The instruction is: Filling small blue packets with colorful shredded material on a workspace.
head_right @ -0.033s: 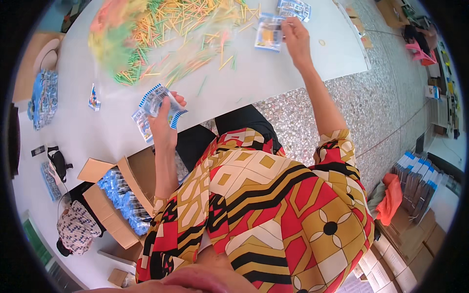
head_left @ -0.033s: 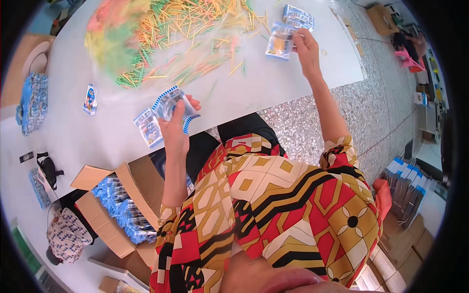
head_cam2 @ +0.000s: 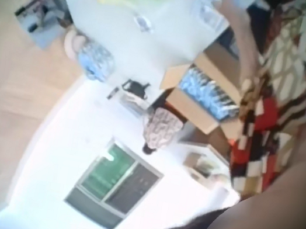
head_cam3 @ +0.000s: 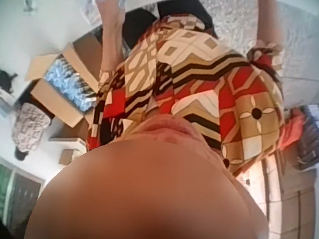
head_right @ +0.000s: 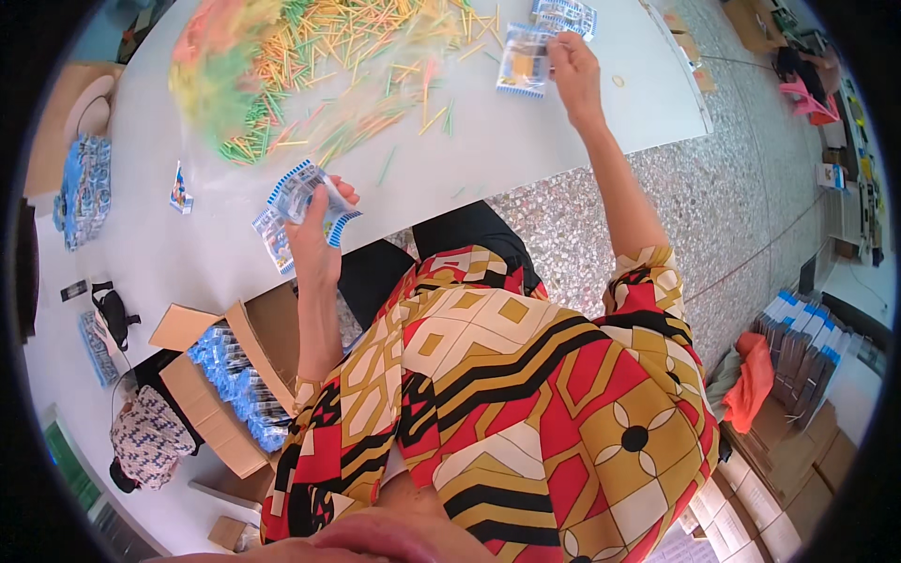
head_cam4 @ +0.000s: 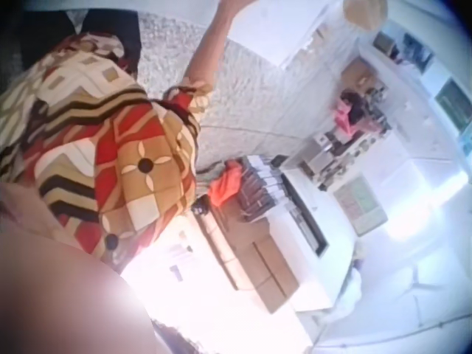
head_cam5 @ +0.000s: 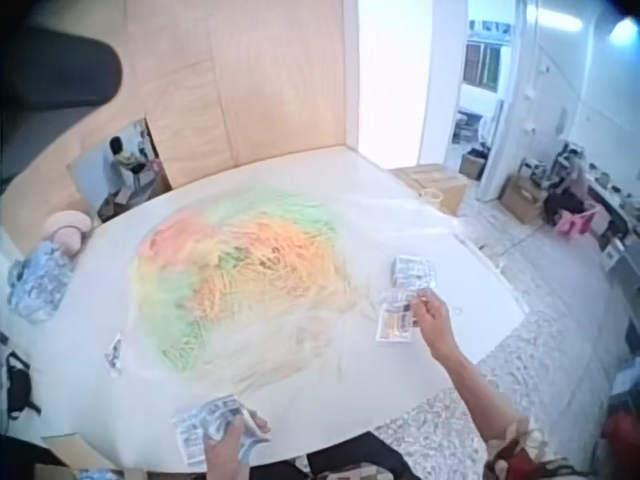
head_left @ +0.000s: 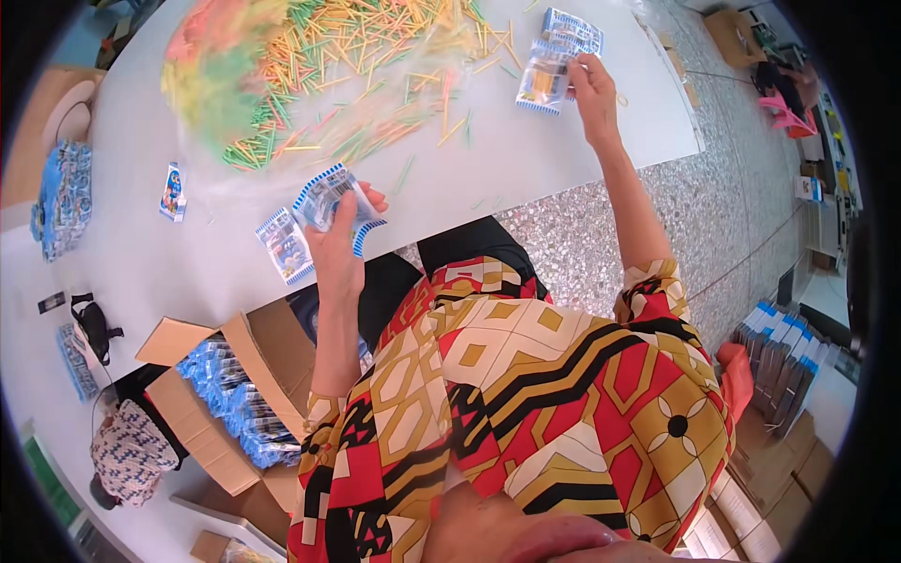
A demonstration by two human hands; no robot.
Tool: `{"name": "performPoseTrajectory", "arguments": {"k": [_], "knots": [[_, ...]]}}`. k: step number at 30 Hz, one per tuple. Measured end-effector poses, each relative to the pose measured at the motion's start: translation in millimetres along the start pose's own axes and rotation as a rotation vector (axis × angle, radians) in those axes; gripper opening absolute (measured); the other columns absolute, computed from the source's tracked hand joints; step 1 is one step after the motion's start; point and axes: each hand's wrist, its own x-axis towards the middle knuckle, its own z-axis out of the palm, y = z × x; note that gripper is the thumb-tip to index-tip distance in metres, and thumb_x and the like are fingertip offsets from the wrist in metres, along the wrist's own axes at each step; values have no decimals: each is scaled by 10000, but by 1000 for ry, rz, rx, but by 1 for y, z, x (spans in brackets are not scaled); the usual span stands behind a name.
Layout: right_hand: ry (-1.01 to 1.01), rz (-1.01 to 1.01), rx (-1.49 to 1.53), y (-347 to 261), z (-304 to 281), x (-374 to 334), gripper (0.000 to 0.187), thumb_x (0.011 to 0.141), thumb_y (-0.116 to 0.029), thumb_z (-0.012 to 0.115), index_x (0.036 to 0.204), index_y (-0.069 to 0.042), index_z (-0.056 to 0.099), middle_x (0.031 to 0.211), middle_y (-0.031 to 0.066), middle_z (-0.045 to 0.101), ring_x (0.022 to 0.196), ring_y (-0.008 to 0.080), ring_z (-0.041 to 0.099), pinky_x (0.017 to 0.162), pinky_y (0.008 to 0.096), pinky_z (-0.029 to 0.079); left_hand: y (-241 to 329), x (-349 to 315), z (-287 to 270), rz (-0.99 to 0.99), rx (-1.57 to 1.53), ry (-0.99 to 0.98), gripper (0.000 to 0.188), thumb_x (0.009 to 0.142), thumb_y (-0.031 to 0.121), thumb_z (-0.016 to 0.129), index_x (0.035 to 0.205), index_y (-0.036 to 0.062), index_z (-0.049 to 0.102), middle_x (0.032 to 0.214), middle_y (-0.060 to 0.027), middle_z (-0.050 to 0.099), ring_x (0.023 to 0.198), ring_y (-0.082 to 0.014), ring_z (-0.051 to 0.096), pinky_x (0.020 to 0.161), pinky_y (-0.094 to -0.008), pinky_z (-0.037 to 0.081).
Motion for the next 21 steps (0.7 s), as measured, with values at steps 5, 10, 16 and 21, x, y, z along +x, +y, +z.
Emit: {"name": "performPoseTrajectory", "arguments": {"k": [5,10,16,21], "knots": [[85,-30,-119,32,-18,21,161,905,-185,505,949,-42,564,792,-6,577,718,63,531,642,220,447,-2,-4,1,-19,-34,8,179,867,124,563,975,-16,586,811,-108,645,722,-186,630,679,-306,505],[299,-417,-647,42,-19,23,224,840,-168,587,1007,-19,583,877,82,601,684,145,539,606,280,446,1,2,-14,-38,-63,-25,205,852,131,587,985,-24,583,831,-119,647,740,-191,634,672,-309,514],[246,-426,-524,-40,58,-27,273,847,-136,583,1092,-19,557,1026,79,577,766,134,541,696,271,460,22,-1,-46,-21,-127,10,211,819,101,619,979,-33,590,825,-125,653,724,-179,636,672,-293,509],[-509,-265,-222,-89,155,-91,193,857,-129,568,1034,-51,582,893,8,585,803,67,517,669,208,421,18,-9,-60,14,-164,51,182,799,63,636,949,-37,612,806,-103,655,696,-160,629,664,-275,503]]}}
